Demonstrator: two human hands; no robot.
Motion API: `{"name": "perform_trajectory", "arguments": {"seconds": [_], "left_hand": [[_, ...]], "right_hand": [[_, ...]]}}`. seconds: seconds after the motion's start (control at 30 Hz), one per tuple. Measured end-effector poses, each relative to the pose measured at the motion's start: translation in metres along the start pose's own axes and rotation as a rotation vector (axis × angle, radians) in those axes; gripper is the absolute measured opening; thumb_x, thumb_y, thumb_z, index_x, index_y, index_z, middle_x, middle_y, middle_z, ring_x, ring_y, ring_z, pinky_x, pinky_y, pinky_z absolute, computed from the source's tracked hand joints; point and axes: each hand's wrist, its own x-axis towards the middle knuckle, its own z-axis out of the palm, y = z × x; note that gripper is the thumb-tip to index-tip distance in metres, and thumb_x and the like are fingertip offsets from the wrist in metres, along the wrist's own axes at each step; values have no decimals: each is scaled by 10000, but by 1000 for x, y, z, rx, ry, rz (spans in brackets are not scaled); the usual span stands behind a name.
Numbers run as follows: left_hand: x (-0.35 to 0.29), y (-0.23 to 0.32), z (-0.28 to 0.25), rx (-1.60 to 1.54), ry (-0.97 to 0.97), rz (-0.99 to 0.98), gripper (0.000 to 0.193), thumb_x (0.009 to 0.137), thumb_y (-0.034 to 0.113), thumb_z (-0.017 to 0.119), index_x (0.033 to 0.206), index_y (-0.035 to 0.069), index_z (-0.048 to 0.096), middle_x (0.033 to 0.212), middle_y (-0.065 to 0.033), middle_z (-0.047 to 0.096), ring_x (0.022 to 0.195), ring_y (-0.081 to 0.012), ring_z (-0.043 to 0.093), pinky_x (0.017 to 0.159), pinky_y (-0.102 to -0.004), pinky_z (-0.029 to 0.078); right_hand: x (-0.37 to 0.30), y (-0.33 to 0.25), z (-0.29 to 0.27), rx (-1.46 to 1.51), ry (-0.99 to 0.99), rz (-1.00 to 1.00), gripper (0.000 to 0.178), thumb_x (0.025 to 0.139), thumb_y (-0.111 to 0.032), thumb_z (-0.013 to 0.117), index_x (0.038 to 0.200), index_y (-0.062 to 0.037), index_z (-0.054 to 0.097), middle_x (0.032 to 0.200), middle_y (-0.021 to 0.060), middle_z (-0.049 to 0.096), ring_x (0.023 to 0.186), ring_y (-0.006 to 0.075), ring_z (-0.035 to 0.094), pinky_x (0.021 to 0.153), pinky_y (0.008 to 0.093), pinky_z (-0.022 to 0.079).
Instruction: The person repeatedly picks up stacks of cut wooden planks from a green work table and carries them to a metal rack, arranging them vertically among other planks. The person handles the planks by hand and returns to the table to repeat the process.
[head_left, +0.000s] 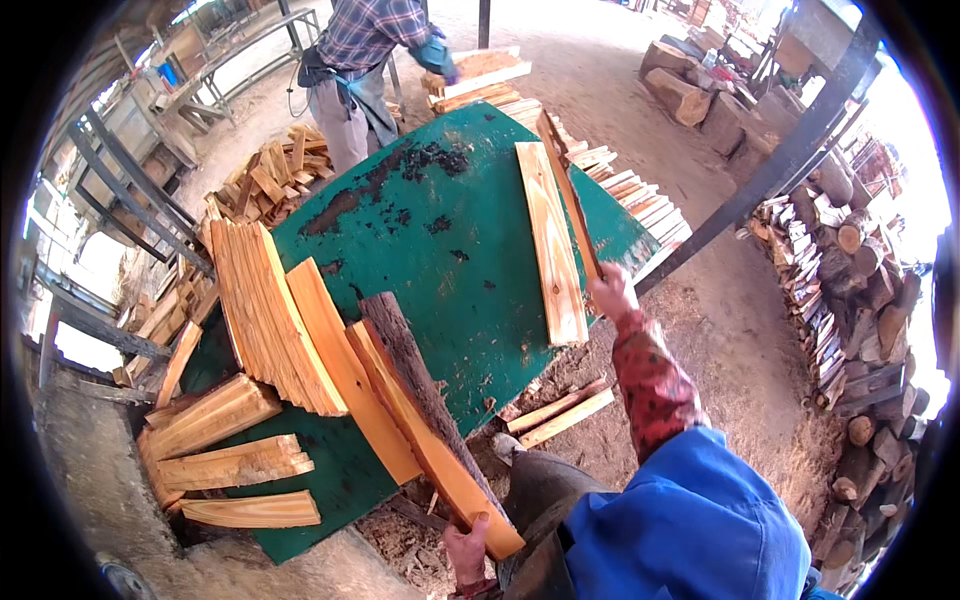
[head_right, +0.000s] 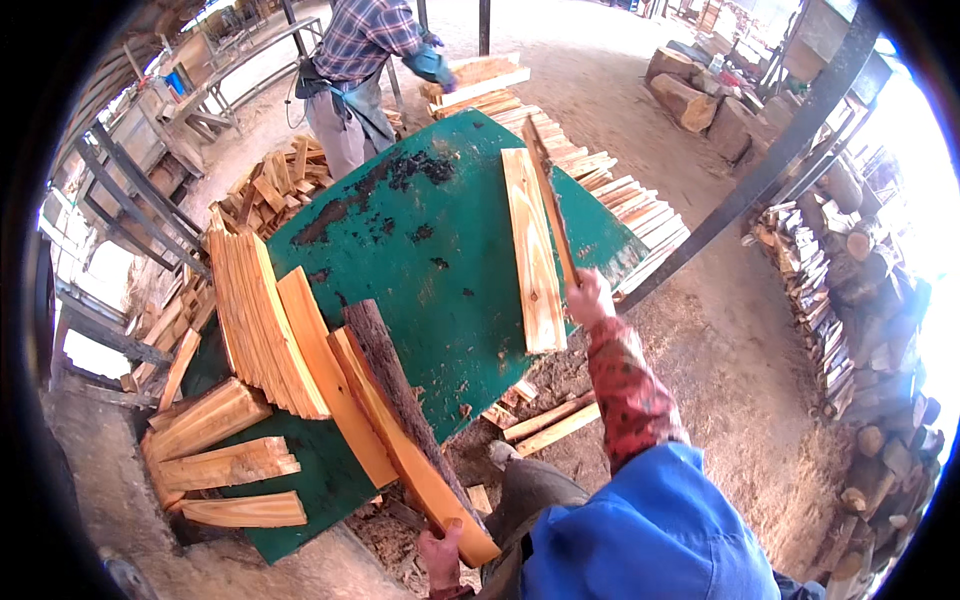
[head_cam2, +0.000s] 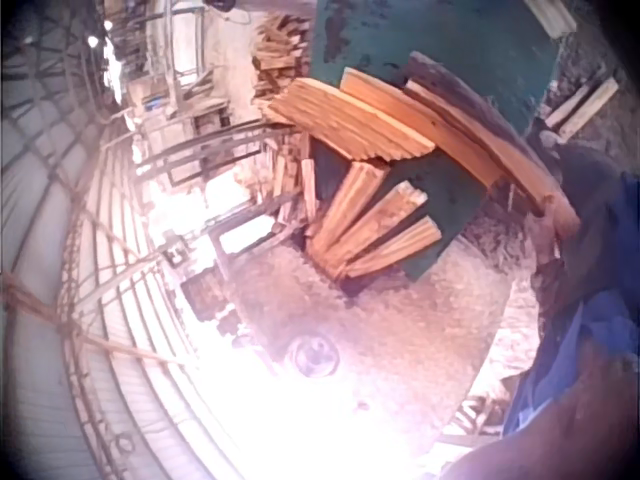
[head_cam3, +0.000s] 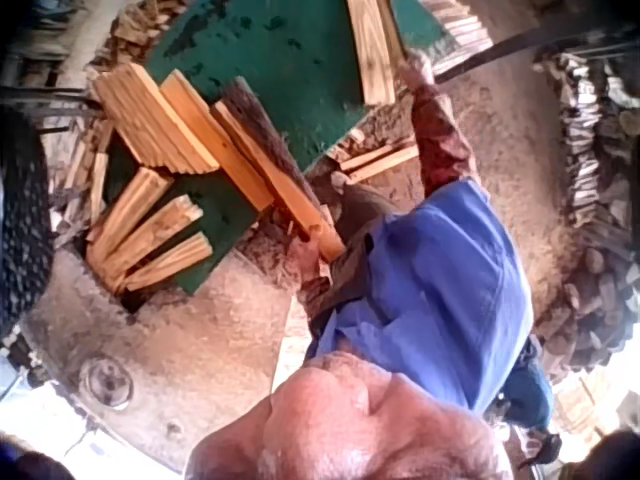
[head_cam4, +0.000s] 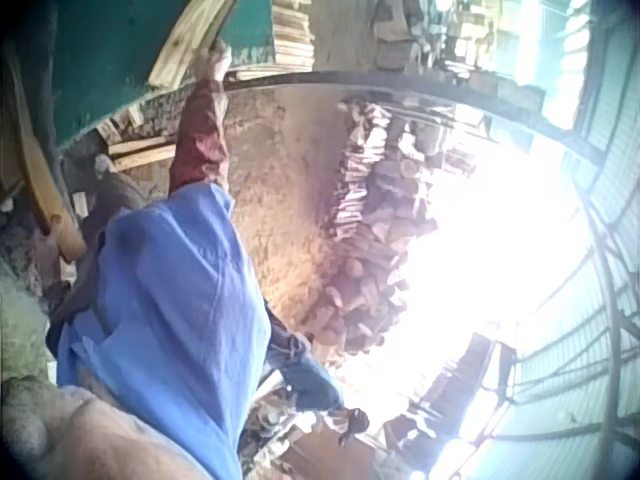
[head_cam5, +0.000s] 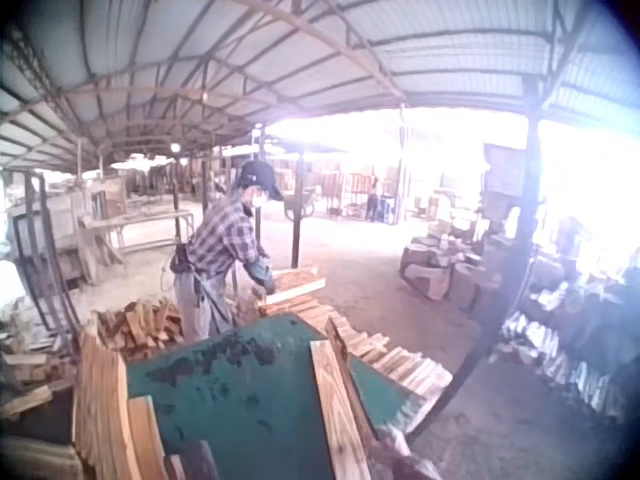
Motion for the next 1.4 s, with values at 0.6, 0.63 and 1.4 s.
{"name": "perform_trajectory", "arguments": {"seconds": [0.6, 0.63, 1.4], "left_hand": [[28, 0, 7, 183, -134, 82, 289, 794, 190, 761, 896, -64, 667, 806, -82, 671, 711, -150, 604, 652, -308, 490], [27, 3, 5, 179, -147, 70, 284, 794, 183, 759, 904, -62, 667, 814, -79, 673, 715, -147, 605, 654, -306, 491], [64, -8, 0, -11, -146, -118, 323, 834, 229, 732, 966, -55, 650, 867, -53, 656, 786, -122, 568, 724, -287, 479]], "right_hand": [[-50, -17, 2, 592, 12, 618, 220, 821, -220, 687, 829, 0, 689, 696, -10, 583, 591, 96, 526, 532, 273, 411], [-54, -7, -4, 535, -45, 658, 254, 816, -237, 719, 874, 8, 694, 735, 7, 618, 634, 100, 550, 570, 282, 442], [-314, -209, 27, 65, -731, -30, 839, 836, -361, 672, 1368, 142, 263, 1097, 285, 463, 919, 431, 555, 808, 435, 496]]}}
